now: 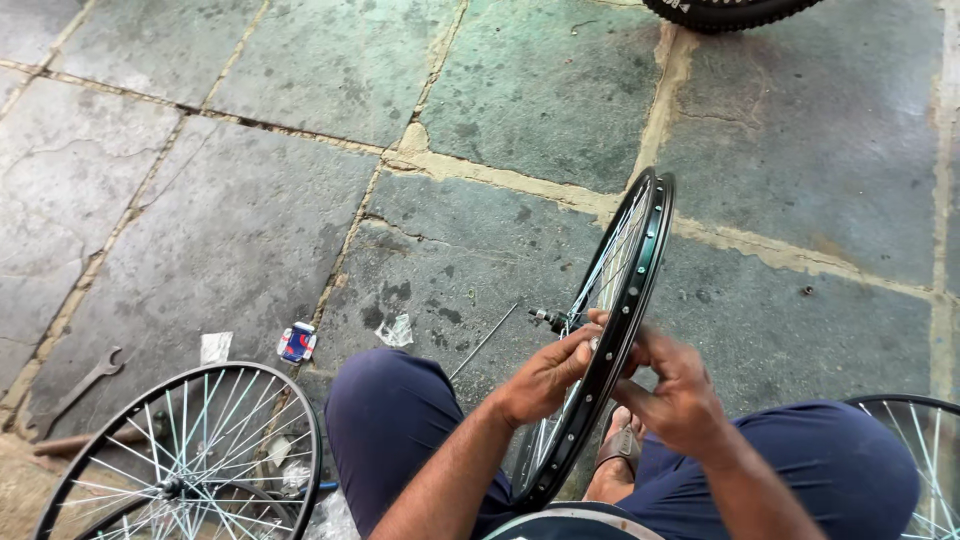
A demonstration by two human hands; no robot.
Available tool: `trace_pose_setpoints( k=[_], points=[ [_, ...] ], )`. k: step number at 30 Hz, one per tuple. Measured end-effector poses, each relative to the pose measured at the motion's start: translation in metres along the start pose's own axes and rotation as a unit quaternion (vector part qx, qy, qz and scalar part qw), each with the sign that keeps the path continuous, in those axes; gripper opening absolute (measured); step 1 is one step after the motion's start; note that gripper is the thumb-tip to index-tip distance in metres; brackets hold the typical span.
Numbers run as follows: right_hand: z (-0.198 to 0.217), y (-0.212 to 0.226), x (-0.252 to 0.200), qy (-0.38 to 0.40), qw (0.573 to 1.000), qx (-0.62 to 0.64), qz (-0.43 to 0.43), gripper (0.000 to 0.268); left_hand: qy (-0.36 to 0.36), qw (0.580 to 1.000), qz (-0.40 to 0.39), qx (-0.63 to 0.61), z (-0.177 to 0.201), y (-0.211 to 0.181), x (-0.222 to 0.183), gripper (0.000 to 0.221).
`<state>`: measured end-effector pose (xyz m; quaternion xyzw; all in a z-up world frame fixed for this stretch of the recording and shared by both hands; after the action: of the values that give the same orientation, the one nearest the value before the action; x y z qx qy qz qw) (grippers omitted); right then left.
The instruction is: The person wipes the rim of a bicycle wheel with a cloth and then uses a small tool to tighten or adjust the spoke nipples.
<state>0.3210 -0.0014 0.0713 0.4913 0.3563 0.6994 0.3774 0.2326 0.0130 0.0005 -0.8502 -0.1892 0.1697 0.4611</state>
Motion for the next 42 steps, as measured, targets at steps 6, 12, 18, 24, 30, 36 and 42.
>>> trace_pose_setpoints(
  k=[6,12,18,24,30,36,42],
  points=[
    [0.017,0.01,-0.01,-0.156,0.961,-0.167,0.158,0.02,-0.062,0.998,0.004,-0.018,0.014,0.007,0.008,0.05],
    [0.016,0.0,-0.011,-0.125,0.981,-0.131,0.073,0.027,-0.061,0.998,-0.001,-0.032,0.015,0.018,0.002,0.049],
    [0.005,0.029,-0.001,0.039,0.976,-0.151,0.151,0.044,-0.034,0.995,0.043,-0.079,0.013,0.035,0.019,0.046],
    [0.024,0.031,-0.011,-0.208,0.922,-0.312,0.1,0.035,-0.019,0.998,-0.001,-0.052,0.003,0.024,0.004,0.052],
    [0.005,0.006,0.002,-0.003,0.998,-0.056,-0.029,0.059,-0.054,0.998,0.015,0.0,0.013,0.022,0.005,0.055],
    [0.018,0.025,0.004,-0.109,0.972,-0.196,0.075,0.029,-0.05,0.998,-0.009,-0.043,0.019,0.028,0.01,0.047],
    [0.008,0.03,-0.01,-0.179,0.95,-0.233,0.105,0.029,-0.066,0.996,0.01,-0.067,0.014,0.029,0.0,0.042]
  ],
)
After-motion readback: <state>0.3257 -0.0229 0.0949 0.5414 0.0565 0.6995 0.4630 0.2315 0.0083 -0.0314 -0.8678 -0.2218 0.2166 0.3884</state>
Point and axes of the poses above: each hand's wrist, its own x-axis towards the middle knuckle, its own z-axis out of the back of the hand, y = z × x, the point moved 10 cm from there along x, towards the middle knuckle, and after that the axes turned 15 degrees about z, right-handed, at the moved point
